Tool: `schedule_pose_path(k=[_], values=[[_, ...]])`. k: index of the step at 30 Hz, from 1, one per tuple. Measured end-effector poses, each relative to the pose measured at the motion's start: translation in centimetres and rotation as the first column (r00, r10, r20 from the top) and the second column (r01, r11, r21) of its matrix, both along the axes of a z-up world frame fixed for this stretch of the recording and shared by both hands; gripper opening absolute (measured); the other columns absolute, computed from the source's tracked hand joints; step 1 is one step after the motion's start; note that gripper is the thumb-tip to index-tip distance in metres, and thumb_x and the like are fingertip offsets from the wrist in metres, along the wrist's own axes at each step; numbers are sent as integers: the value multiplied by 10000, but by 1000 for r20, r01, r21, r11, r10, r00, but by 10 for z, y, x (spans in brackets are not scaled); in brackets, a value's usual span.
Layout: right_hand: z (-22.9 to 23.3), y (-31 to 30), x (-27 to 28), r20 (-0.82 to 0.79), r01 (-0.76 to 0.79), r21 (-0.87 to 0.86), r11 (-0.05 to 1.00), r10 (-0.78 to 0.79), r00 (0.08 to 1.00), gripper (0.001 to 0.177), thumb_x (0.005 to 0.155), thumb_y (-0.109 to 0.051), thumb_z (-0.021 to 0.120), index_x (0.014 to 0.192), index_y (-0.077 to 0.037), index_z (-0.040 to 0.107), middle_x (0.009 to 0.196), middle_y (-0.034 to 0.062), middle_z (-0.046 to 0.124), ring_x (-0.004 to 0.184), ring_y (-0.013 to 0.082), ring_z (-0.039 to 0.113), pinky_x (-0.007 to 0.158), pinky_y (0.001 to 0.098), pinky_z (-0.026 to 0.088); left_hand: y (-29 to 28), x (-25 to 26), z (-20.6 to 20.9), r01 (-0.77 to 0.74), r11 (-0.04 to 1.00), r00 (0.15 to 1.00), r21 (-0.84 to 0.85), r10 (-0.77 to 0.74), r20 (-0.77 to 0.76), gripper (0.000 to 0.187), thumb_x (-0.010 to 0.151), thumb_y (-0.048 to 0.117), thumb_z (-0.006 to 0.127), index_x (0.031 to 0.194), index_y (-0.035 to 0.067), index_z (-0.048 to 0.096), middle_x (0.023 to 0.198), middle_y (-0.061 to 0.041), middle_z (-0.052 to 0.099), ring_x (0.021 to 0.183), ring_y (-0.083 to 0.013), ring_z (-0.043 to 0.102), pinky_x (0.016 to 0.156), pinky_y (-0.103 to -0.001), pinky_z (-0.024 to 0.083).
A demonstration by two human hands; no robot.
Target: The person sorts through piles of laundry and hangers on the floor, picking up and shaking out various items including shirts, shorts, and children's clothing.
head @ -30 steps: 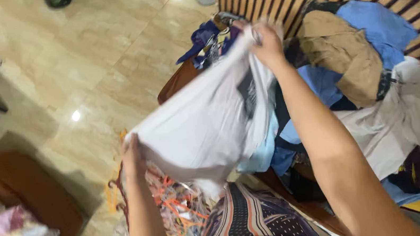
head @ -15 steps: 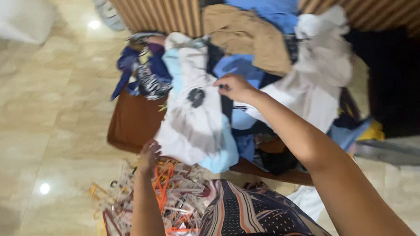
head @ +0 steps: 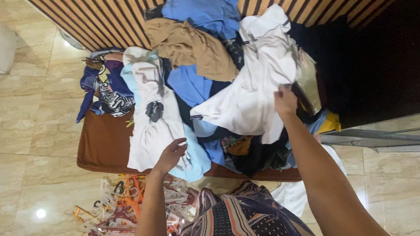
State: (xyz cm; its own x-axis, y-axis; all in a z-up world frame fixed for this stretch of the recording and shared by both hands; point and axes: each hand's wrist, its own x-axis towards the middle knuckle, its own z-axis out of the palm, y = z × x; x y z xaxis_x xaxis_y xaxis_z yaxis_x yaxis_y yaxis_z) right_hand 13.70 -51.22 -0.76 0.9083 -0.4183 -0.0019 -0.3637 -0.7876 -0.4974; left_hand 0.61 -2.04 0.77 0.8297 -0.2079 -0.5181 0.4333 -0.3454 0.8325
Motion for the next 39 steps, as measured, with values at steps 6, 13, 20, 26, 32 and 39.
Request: schedule_pose_path(k=[6,13,20,26,32,39], values=[[108,33,8,53,-59,962,267,30,998,126,960,-172,693,1016,-59,689,907,81,720,819,231,706,732,382,575,-70,1,69,104,993,976,48,-111,188,614,863,266,759,1422,106,561,1213,-122,703,1081,-206,676,878,-365,555],[263,139,2,139,-18,919,-394,282,949,57,965,-92,658,1015,-74,680,899,9,686,780,120,656,741,287,555,-164,-7,179,-196,943,640,269,-84,763,1051,611,225,914,1495,15,387,1343,-256,561,1239,-432,533,992,-455,481],[312,239,-16,156,284,801,-527,641,751,128,1036,-170,675,953,-79,640,786,-4,623,687,109,570,740,263,542,-89,-69,159,-542,838,642,-62,461,612,265,1027,82,626,1292,59,626,1186,-105,704,1127,-241,679,1003,-372,557],[368,307,-49,383,98,845,-526,722,576,202,1038,-249,668,1059,-51,702,842,16,694,670,96,618,591,221,490,39,-204,188,-896,288,116,-338,887,447,278,1149,317,473,1179,50,543,1080,-30,508,1019,-146,463,976,-280,408],[339,404,-59,286,248,832,-495,768,574,140,1063,-203,648,1072,-67,680,922,30,722,811,140,695,739,256,557,60,-310,257,-805,541,399,-245,798,451,512,840,249,768,1228,13,531,1127,-58,534,1060,-162,498,915,-324,415],[276,499,-115,221,293,873,-389,852,475,254,992,-256,576,1084,-37,668,1042,79,728,991,199,699,910,327,575,56,-336,264,-833,429,418,-349,902,112,440,1055,346,578,1258,-32,674,1108,-117,706,919,-156,633,828,-342,526]])
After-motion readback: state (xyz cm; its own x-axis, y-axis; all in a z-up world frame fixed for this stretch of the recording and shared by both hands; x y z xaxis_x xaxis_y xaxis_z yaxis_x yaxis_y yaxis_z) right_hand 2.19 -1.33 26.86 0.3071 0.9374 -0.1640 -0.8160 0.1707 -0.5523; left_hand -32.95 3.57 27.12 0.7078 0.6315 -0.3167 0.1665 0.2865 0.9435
